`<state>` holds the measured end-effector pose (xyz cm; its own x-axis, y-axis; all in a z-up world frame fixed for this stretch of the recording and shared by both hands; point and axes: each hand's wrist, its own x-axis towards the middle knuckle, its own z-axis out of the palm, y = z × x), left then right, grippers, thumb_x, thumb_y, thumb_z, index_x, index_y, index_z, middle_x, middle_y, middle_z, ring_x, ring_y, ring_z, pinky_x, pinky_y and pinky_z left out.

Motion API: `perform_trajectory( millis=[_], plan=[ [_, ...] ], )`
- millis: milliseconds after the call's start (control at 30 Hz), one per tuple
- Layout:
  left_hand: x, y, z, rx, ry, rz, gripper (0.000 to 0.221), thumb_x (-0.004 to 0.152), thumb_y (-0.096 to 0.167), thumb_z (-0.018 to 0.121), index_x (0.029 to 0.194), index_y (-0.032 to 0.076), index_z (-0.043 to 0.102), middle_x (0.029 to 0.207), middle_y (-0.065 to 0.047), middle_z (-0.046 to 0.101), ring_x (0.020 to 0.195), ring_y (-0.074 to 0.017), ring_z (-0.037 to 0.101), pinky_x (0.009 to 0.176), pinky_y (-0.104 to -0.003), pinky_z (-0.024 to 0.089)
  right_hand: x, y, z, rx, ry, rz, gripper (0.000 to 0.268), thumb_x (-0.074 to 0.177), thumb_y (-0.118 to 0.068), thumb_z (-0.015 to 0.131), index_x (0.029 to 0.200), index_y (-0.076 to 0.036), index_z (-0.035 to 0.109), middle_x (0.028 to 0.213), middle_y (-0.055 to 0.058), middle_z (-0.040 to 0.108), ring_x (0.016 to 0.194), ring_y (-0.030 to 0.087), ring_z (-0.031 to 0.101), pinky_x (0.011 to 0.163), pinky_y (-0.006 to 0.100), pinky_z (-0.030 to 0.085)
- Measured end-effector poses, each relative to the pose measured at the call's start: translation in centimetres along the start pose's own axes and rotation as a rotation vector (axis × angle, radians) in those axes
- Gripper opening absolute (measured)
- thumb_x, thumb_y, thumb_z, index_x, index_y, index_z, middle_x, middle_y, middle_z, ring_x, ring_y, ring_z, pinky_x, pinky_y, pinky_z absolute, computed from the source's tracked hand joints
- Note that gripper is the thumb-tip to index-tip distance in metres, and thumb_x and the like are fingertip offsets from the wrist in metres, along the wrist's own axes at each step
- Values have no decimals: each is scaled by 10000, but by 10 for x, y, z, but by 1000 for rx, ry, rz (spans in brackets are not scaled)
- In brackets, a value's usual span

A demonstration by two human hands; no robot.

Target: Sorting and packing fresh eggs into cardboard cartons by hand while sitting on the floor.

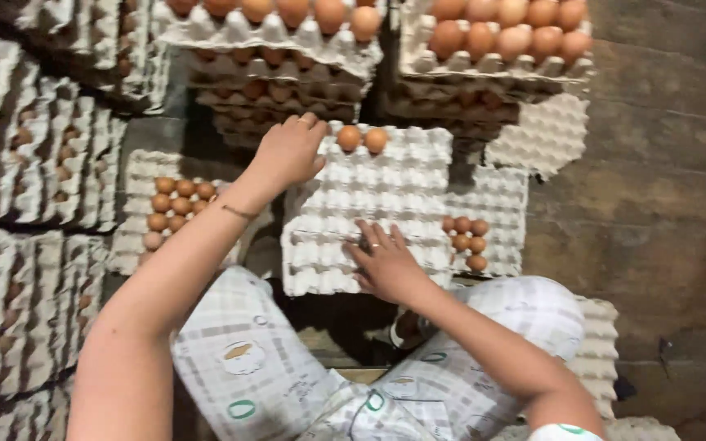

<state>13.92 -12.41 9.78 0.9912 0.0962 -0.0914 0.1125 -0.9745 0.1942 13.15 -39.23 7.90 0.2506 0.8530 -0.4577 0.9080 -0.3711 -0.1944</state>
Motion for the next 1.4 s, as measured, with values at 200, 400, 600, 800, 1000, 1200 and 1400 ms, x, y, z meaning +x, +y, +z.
perform_trajectory(
  millis=[200,400,600,800,1000,1200,1400],
  plan=[
    [82,11,82,186,21,-24,363,781,249,743,1106,101,678,1069,-90,662,1004,-327,630,737,-466,549,-17,7,1,101,40,-8,593,897,-353,633,1428,-155,460,1536,239,251,1408,483,278,1113,663,196],
    [65,11,67,78,-66,-41,384,808,228,726,1099,42,557,1013,-187,675,992,-403,649,783,-534,557,-31,33,12,65,166,-22,534,888,-350,637,1355,-111,537,1492,185,371,1358,456,352,1083,638,272],
    [65,27,29,-583,120,-218,540,786,241,750,1165,86,399,1142,-215,526,1079,-466,569,883,-569,458,-36,42,12,147,320,-44,426,896,-312,634,1267,-104,606,1409,171,447,1321,426,386,1066,564,300],
    [31,79,7,-1424,53,-259,294,892,182,608,1181,130,610,1057,-40,629,714,-91,591,646,-190,536,-24,56,11,115,619,-22,433,867,-383,630,1225,-140,601,1303,133,543,1221,389,499,994,541,385],
    [-12,102,7,-1579,34,-373,276,1044,273,327,1043,98,540,1006,-102,616,691,-165,637,618,-236,564,-23,57,-9,413,780,-32,348,904,-334,590,1185,-128,590,1135,123,624,1019,343,586,857,466,487],
    [-48,109,16,-1862,137,-552,329,998,259,512,1261,72,448,1088,-68,589,772,-177,647,654,-225,588,-17,40,-22,1132,707,52,368,896,-294,642,1255,-246,579,903,14,723,720,167,624,675,290,548],
    [-63,124,18,-2012,247,-472,304,973,134,506,1258,44,448,1120,-90,582,787,-183,632,734,-251,581,-4,32,-23,1331,610,65,429,884,-269,672,1290,-243,537,883,-11,709,720,117,634,649,246,521]
  ],
)
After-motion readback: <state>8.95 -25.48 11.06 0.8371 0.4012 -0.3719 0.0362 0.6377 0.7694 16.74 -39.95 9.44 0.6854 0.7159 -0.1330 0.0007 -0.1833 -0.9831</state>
